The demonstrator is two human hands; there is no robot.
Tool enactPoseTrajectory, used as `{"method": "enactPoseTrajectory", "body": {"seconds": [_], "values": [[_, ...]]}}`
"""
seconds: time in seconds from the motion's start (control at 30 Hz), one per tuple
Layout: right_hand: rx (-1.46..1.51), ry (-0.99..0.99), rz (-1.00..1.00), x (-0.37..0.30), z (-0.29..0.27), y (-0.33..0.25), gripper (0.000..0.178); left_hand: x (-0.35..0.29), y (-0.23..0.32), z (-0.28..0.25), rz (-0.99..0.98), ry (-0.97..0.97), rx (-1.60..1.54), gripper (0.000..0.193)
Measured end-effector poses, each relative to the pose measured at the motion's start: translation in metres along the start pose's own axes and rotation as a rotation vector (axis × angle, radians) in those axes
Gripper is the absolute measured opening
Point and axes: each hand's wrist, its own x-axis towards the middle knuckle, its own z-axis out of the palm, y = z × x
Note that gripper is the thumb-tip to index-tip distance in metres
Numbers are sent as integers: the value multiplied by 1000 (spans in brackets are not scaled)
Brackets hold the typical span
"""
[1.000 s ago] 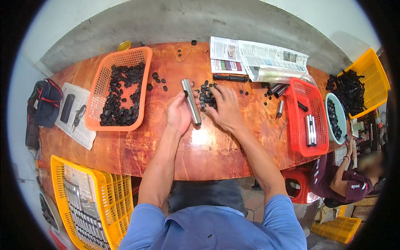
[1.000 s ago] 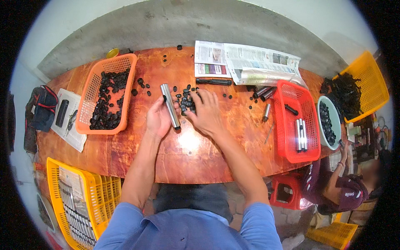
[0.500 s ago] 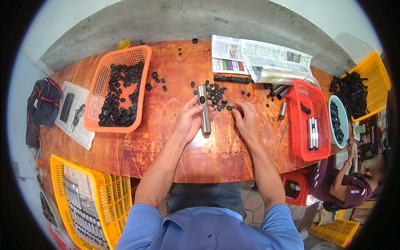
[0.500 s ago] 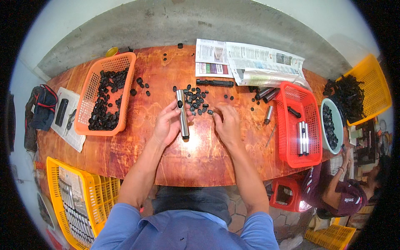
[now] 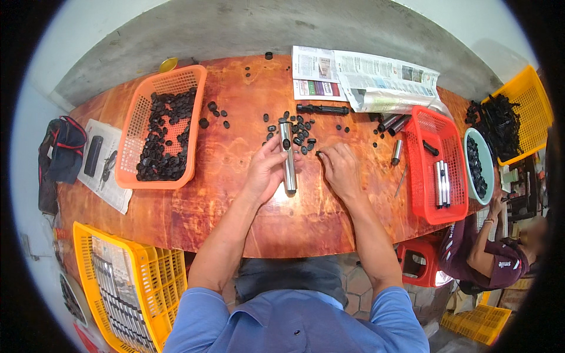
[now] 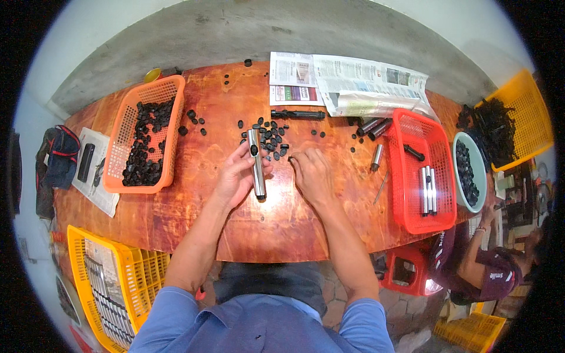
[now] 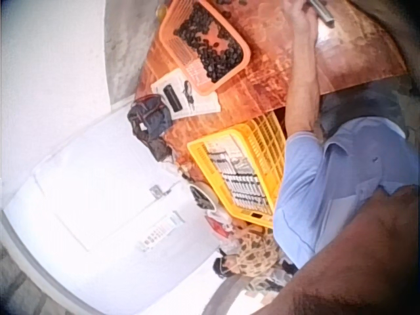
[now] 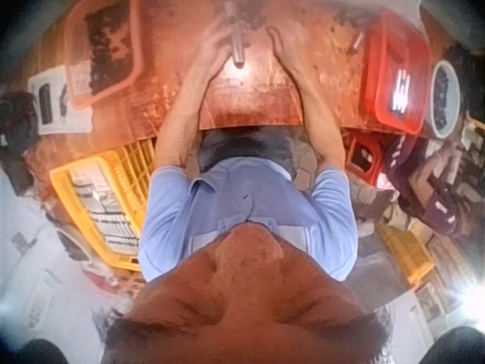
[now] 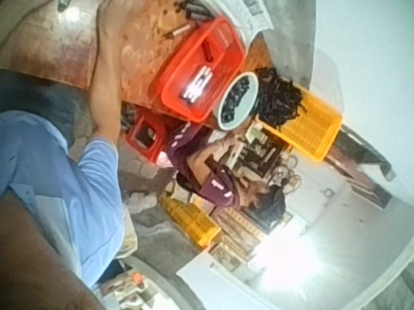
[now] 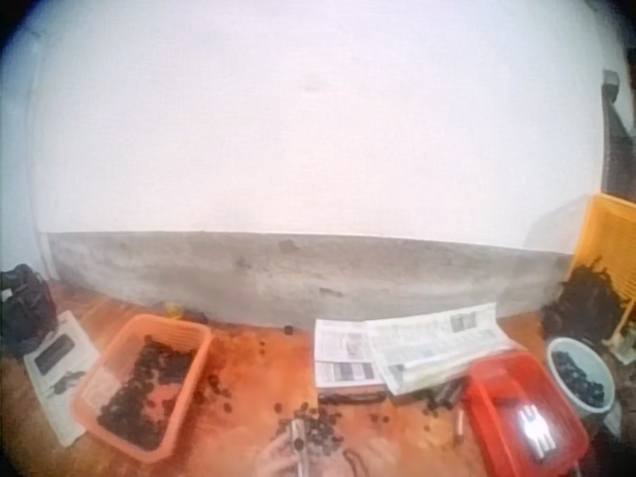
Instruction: The person repeatedly picks small black cylindrical objects from a table and inserts them into a larger silver cylinder. They use a screwdriver to press the objects into place, then place the assembled cylinder into a yellow basket. The process is repeated multiple times with consistent hand movements.
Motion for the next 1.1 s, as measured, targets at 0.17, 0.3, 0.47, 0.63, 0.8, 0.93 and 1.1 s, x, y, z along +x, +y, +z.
{"method": "enactPoseTrajectory", "body": {"seconds": [0.17, 0.3, 0.47, 0.63, 0.8, 0.93, 1.1], "values": [[-48, 2, 95, -2, -1, 1, 15, -1, 0, 1, -9, 0, -13, 48], [34, 24, 195, 3, -2, 5, 18, -1, 0, 3, -19, 15, 1, 48], [80, 29, -63, 6, -5, 8, 20, -2, -1, 5, -15, -8, 0, 45], [33, -131, 74, 1, -6, 4, 23, -2, -6, 8, -36, -11, 6, 46], [137, -127, 149, 2, -18, -4, 26, -3, -5, 11, -53, -34, 14, 51], [169, -176, 184, 1, -19, 3, 28, -2, -8, 8, -61, -43, 26, 54], [179, -206, 231, 1, -19, 3, 27, -1, -9, 7, -65, -68, 38, 57]]}}
